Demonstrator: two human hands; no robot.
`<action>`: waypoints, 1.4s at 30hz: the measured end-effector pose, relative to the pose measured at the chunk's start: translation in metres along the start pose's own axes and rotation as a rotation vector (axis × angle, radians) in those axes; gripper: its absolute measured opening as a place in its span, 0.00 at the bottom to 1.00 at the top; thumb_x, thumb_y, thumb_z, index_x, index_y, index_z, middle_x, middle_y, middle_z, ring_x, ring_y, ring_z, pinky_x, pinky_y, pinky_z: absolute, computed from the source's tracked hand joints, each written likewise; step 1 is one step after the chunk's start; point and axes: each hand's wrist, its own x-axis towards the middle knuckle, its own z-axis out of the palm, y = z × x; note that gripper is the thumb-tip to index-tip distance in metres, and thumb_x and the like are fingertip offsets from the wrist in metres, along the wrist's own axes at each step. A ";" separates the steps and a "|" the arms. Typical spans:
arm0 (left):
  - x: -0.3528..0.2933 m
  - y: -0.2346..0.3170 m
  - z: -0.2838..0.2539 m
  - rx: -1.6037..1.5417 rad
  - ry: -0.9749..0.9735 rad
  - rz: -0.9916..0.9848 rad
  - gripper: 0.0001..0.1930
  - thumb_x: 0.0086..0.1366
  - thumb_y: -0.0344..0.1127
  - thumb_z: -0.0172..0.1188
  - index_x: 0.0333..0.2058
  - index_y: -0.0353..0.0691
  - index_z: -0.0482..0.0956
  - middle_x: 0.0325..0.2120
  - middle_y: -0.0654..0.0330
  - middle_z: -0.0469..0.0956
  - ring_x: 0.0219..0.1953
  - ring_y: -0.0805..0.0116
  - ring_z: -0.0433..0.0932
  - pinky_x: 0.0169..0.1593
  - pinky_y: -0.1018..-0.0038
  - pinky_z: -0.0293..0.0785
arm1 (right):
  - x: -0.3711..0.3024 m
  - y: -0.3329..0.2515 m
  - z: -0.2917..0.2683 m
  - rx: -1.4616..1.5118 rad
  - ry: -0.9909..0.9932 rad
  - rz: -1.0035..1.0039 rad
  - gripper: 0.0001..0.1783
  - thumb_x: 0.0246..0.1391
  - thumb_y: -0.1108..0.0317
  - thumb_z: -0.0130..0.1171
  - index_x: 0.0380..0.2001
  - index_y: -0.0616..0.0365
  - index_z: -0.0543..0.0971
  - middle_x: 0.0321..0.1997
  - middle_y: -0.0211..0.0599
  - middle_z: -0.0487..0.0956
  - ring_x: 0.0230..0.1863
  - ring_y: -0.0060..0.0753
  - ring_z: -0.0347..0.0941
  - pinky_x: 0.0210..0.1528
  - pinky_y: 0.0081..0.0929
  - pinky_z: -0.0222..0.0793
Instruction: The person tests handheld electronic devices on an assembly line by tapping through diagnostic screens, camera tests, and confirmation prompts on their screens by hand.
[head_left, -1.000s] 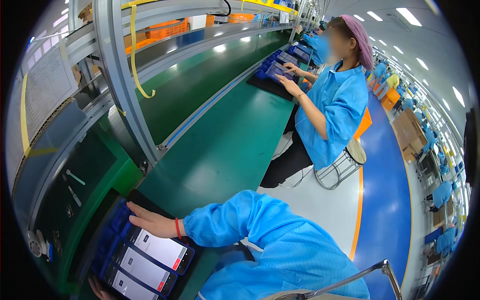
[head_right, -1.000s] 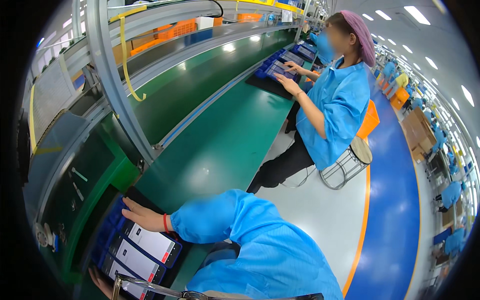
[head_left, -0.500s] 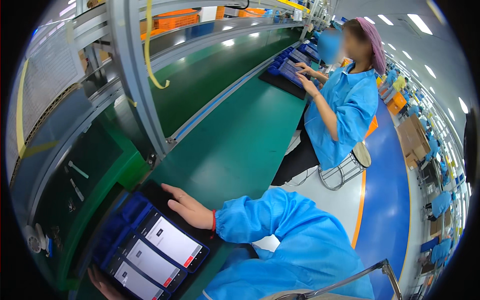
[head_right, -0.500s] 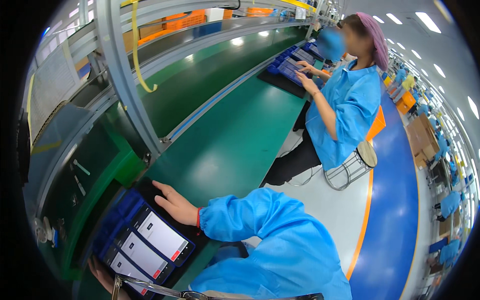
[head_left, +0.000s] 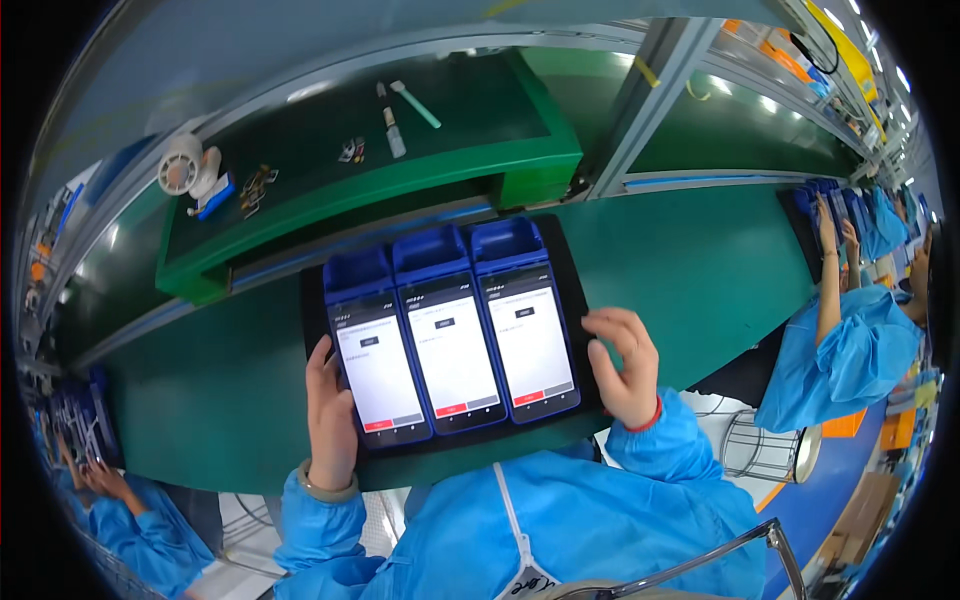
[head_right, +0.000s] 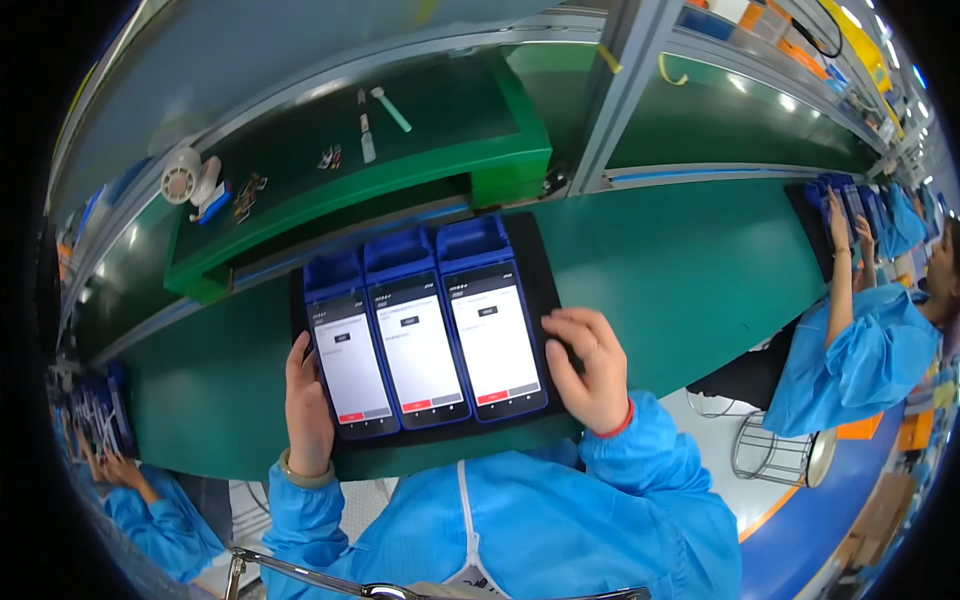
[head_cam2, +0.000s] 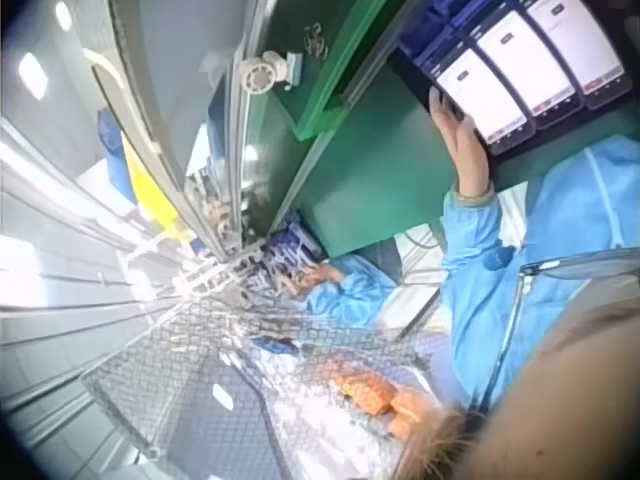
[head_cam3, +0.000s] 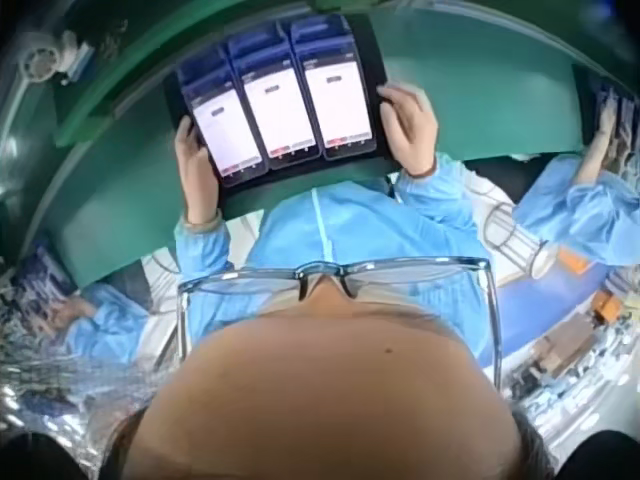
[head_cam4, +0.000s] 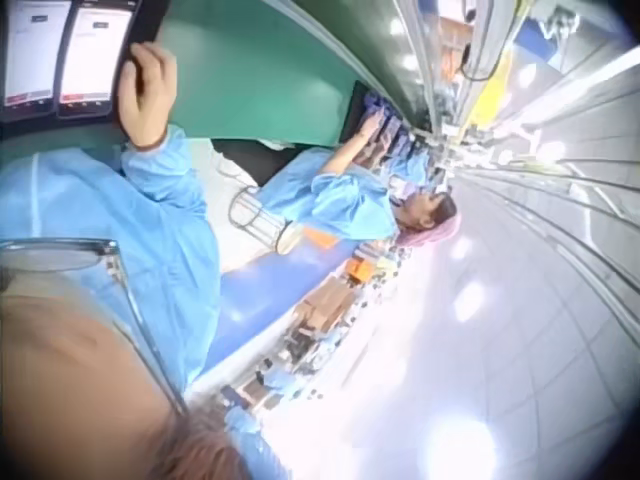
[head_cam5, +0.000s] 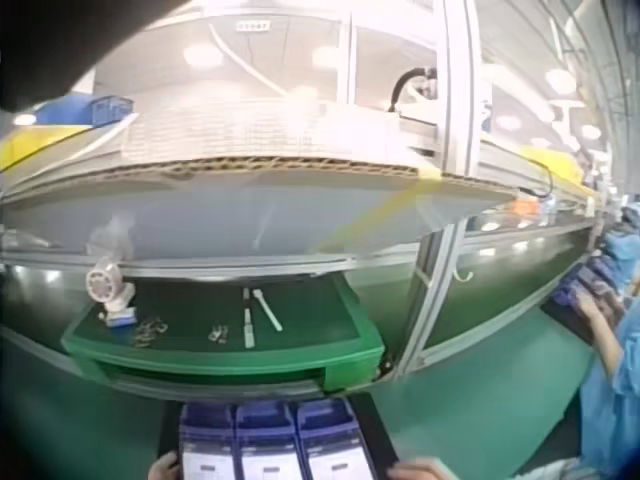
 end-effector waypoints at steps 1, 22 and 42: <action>-0.005 0.001 0.003 0.072 -0.001 0.042 0.41 0.46 0.32 0.48 0.62 0.38 0.47 0.58 0.44 0.55 0.60 0.54 0.56 0.63 0.64 0.51 | -0.011 -0.006 0.001 -0.046 -0.005 -0.002 0.13 0.44 0.79 0.56 0.37 0.63 0.77 0.41 0.48 0.73 0.40 0.44 0.72 0.43 0.30 0.69; -0.020 -0.006 0.000 0.218 -0.134 0.176 0.49 0.41 0.30 0.48 0.64 0.37 0.35 0.63 0.43 0.42 0.66 0.52 0.45 0.65 0.63 0.42 | -0.046 -0.035 0.027 -0.330 -0.129 -0.274 0.19 0.29 0.70 0.63 0.32 0.49 0.81 0.41 0.38 0.71 0.39 0.40 0.62 0.42 0.36 0.58; -0.018 -0.006 -0.011 0.243 -0.198 0.188 0.46 0.45 0.23 0.46 0.64 0.38 0.34 0.64 0.42 0.40 0.66 0.49 0.46 0.65 0.60 0.42 | -0.044 -0.028 0.009 -0.342 -0.073 -0.083 0.18 0.37 0.76 0.58 0.38 0.54 0.80 0.45 0.42 0.71 0.45 0.43 0.63 0.47 0.35 0.61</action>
